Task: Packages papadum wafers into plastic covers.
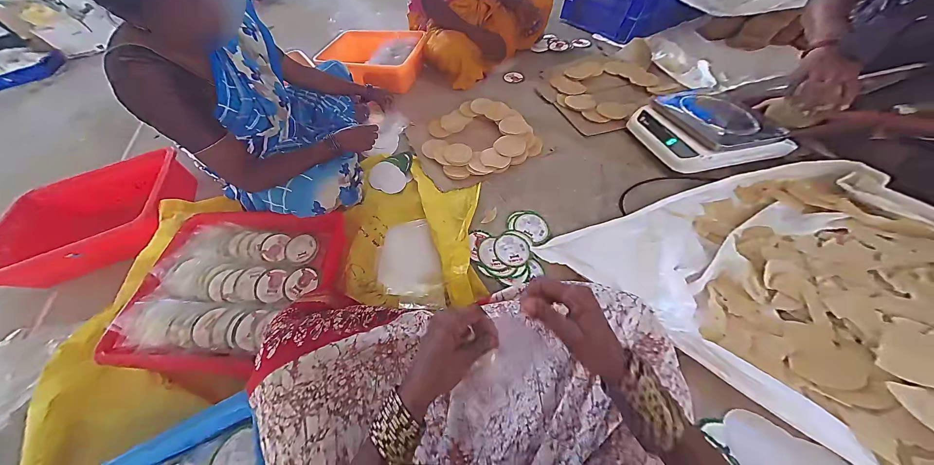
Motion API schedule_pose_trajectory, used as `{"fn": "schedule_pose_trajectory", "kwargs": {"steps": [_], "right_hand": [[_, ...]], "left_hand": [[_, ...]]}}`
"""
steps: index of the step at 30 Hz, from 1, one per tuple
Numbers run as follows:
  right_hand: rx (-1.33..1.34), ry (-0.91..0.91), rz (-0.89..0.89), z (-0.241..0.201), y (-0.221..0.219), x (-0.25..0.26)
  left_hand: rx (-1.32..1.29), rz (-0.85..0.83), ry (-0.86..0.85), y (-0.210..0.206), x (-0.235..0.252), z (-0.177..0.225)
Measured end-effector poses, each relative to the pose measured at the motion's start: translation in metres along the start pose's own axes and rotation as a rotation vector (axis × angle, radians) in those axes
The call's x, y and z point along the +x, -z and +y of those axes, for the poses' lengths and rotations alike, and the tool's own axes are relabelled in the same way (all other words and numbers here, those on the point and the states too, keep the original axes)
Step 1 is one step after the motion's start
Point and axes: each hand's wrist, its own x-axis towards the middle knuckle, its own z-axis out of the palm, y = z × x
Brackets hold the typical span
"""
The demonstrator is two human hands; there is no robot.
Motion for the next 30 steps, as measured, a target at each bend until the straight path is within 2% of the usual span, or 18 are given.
{"fn": "schedule_pose_trajectory", "kwargs": {"steps": [2,4,7,10,13,18,25,28,30], "right_hand": [[-0.108,-0.217,0.058,0.033,0.006,0.03],[-0.249,-0.387,0.015,0.075,0.011,0.058],[-0.489,-0.622,-0.184,0.123,0.006,0.086],[-0.759,-0.755,-0.274,0.144,-0.013,0.095],[-0.833,-0.808,-0.259,0.149,-0.026,0.098],[-0.757,-0.855,-0.179,0.16,-0.028,0.1],[-0.676,-0.835,-0.199,0.159,-0.03,0.101],[-0.491,-0.752,-0.077,0.156,-0.028,0.098],[-0.25,-0.676,0.105,0.16,-0.028,0.094]], "left_hand": [[0.015,0.176,-0.04,0.01,0.013,-0.023],[0.007,0.347,-0.082,0.02,0.024,-0.052],[-0.099,0.575,0.024,0.024,0.032,-0.083],[-0.293,0.704,0.132,0.019,0.038,-0.093],[-0.295,0.704,0.184,0.016,0.042,-0.098],[-0.304,0.68,0.225,0.012,0.048,-0.101],[-0.353,0.709,0.233,0.012,0.049,-0.101],[-0.359,0.719,0.245,0.013,0.048,-0.1],[-0.369,0.722,0.254,0.013,0.048,-0.1]]}}
